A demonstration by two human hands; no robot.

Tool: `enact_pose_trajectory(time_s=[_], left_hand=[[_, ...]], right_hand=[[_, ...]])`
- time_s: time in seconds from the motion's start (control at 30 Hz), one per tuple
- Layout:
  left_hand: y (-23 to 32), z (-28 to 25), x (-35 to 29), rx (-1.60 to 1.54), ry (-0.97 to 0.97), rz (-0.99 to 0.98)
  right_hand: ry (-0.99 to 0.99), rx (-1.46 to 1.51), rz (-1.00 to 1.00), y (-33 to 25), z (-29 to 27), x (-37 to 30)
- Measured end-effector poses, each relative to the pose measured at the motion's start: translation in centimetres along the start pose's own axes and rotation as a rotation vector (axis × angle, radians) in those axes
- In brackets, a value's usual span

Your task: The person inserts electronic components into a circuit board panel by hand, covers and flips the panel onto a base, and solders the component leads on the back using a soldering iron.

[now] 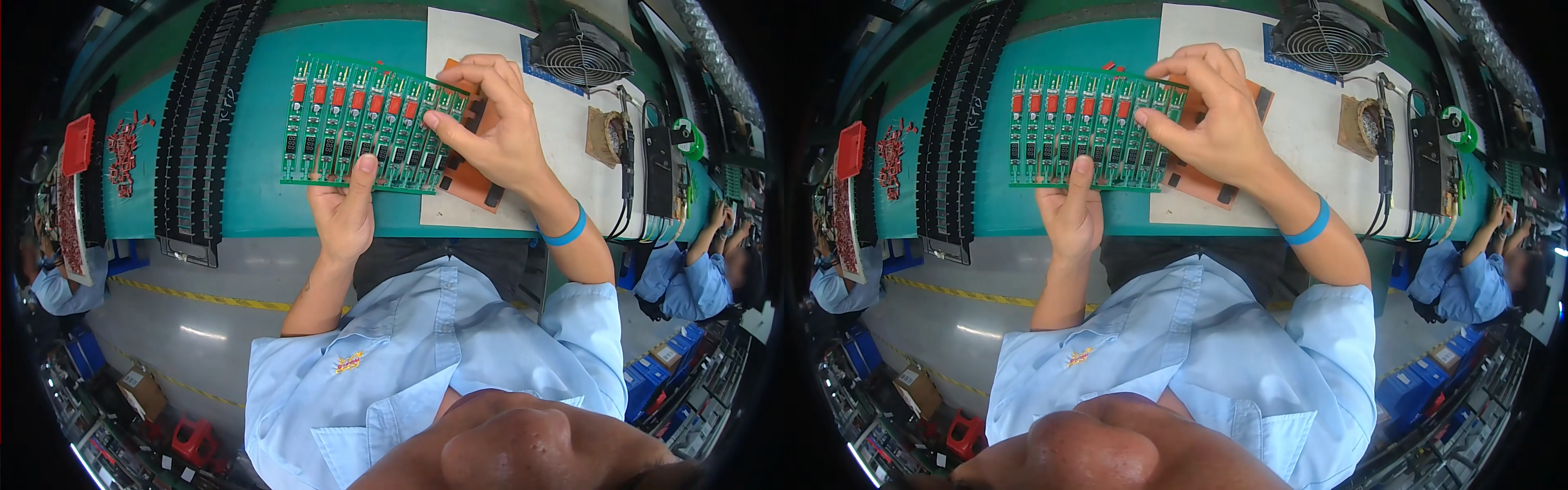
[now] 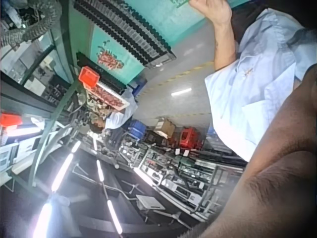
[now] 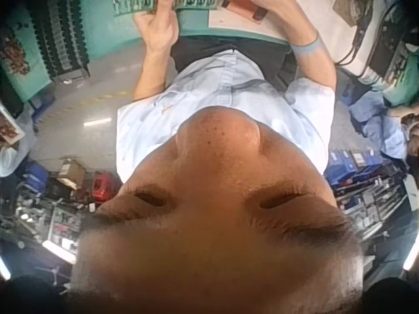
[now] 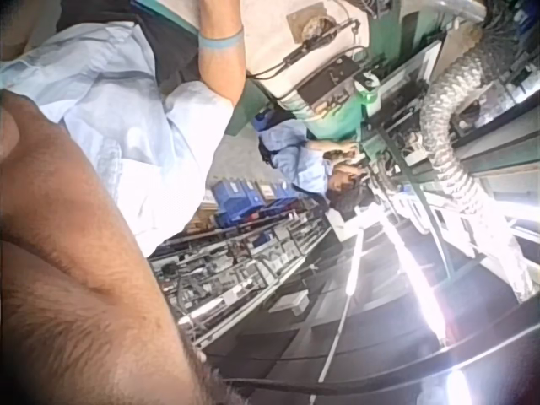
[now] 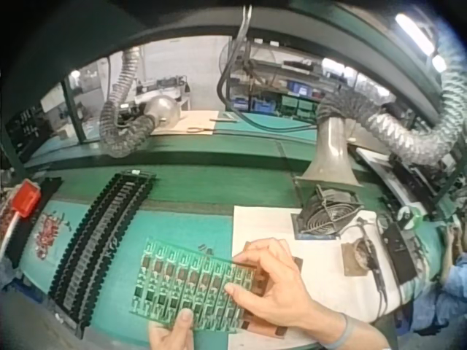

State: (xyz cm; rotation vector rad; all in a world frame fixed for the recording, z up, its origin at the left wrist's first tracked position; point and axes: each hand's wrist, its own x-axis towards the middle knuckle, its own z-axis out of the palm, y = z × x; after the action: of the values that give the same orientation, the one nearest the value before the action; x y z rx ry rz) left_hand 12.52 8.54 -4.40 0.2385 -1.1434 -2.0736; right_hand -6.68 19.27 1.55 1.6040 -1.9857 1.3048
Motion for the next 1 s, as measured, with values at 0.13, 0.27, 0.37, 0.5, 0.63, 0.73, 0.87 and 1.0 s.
enact_pose_trajectory(time_s=[0.13,0.27,0.37,0.5,0.63,0.73,0.87,1.0], left_hand=[[0.2,0.2,0.0,-0.007,0.016,-0.019],[0.3,0.2,0.0,-0.036,0.021,-0.033],[0.3,0.1,-0.1,-0.062,0.019,-0.042],[0.2,-0.2,-0.1,-0.047,0.009,-0.079],[0.3,-0.3,-0.1,-0.037,0.019,-0.087],[0.1,-0.3,-0.1,-0.037,0.043,-0.079],[-0.1,-0.1,0.0,-0.040,0.101,-0.057],[0.7,-0.1,-0.5,-0.182,0.244,-0.051]], right_hand=[[-0.175,0.296,0.369,-0.8,-0.4,-0.5],[-0.246,0.439,0.526,-0.4,-0.5,-0.8],[-0.258,0.483,0.560,-0.1,-0.4,-0.8],[-0.281,0.529,0.599,0.0,-0.3,-0.8],[-0.290,0.590,0.580,0.4,-0.4,-0.7],[-0.241,0.624,0.575,0.8,-0.1,-0.6],[-0.074,0.667,0.584,1.4,0.2,0.0],[-0.354,0.261,0.497,2.1,-0.3,2.2]])
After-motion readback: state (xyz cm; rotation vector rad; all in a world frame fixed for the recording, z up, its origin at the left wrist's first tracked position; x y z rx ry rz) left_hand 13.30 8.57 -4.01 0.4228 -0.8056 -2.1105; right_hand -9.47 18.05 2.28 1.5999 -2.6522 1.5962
